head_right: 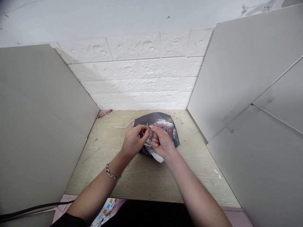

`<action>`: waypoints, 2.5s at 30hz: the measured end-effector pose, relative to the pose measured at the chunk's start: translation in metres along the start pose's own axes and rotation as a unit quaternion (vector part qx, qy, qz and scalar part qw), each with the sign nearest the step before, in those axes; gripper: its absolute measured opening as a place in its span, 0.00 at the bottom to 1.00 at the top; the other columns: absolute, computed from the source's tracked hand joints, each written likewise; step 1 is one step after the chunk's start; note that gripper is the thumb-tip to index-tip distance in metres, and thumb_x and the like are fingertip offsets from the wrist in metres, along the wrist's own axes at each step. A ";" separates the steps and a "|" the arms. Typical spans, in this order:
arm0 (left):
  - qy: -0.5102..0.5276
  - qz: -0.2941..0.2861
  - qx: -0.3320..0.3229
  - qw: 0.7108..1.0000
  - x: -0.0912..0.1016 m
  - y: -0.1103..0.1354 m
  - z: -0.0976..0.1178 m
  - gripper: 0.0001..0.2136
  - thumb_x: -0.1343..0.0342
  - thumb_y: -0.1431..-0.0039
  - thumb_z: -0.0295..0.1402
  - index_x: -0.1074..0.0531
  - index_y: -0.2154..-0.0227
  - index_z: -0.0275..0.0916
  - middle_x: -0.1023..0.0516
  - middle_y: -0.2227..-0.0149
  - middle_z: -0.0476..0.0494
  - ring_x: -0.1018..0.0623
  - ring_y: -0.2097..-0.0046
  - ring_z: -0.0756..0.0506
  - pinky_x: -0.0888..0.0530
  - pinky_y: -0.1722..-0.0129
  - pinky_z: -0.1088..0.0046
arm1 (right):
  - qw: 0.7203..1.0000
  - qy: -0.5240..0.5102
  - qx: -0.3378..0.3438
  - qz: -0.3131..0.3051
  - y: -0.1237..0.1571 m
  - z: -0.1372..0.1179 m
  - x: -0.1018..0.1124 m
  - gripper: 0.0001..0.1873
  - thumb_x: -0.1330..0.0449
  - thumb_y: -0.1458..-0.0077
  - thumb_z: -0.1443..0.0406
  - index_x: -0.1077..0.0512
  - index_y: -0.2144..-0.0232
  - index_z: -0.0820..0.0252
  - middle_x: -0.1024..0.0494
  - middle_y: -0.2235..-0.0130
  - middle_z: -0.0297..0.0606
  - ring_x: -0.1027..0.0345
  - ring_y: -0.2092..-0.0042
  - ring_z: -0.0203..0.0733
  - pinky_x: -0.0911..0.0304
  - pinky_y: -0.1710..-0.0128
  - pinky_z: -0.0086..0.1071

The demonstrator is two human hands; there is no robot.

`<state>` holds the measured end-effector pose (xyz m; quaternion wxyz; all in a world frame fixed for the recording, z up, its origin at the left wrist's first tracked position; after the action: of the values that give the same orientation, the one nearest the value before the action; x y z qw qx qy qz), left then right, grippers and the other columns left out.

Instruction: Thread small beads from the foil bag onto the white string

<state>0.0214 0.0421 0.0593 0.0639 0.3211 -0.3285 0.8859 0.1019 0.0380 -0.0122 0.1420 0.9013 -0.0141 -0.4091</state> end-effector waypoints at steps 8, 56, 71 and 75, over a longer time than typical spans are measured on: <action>-0.038 0.027 -0.029 0.999 0.003 0.000 0.003 0.05 0.52 0.49 0.31 0.34 0.76 0.36 0.30 0.78 0.50 0.33 0.77 0.54 0.37 0.76 0.80 | 1.000 -0.003 -0.002 0.004 0.000 0.000 0.001 0.14 0.40 0.59 0.66 0.45 0.81 0.61 0.59 0.86 0.22 0.70 0.84 0.24 0.64 0.90 0.18; 0.093 -0.009 0.075 0.993 -0.002 0.000 -0.010 0.09 0.51 0.49 0.36 0.31 0.75 0.36 0.29 0.78 0.50 0.32 0.77 0.54 0.35 0.75 0.79 | 1.000 0.023 0.016 -0.011 0.001 -0.002 -0.002 0.14 0.39 0.62 0.65 0.43 0.81 0.61 0.58 0.87 0.21 0.69 0.84 0.24 0.64 0.90 0.18; 0.488 -0.118 0.298 0.812 -0.037 0.007 -0.030 0.13 0.45 0.54 0.39 0.33 0.79 0.31 0.36 0.85 0.52 0.42 0.84 0.59 0.50 0.86 0.83 | 0.970 0.173 0.168 0.039 0.006 -0.023 -0.001 0.11 0.40 0.61 0.62 0.33 0.73 0.61 0.41 0.86 0.24 0.58 0.87 0.23 0.56 0.90 0.21; 0.498 -0.129 0.306 0.801 -0.038 0.009 -0.029 0.13 0.45 0.55 0.40 0.32 0.79 0.31 0.39 0.87 0.53 0.44 0.85 0.59 0.53 0.86 0.82 | 0.960 0.203 0.189 0.047 0.007 -0.026 0.001 0.10 0.40 0.61 0.61 0.32 0.73 0.60 0.37 0.84 0.26 0.56 0.87 0.23 0.56 0.90 0.22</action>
<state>0.0330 0.0568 0.0148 0.2307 -0.1223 0.0814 0.9619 0.1226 0.0379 0.0054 -0.0120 0.9741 -0.1048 -0.2000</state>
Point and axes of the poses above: each hand's wrist, its own y-axis away from the middle knuckle, its own x-axis out of the back of the hand, z = x × y, the point moved 8 cm from there along -y, towards the middle knuckle
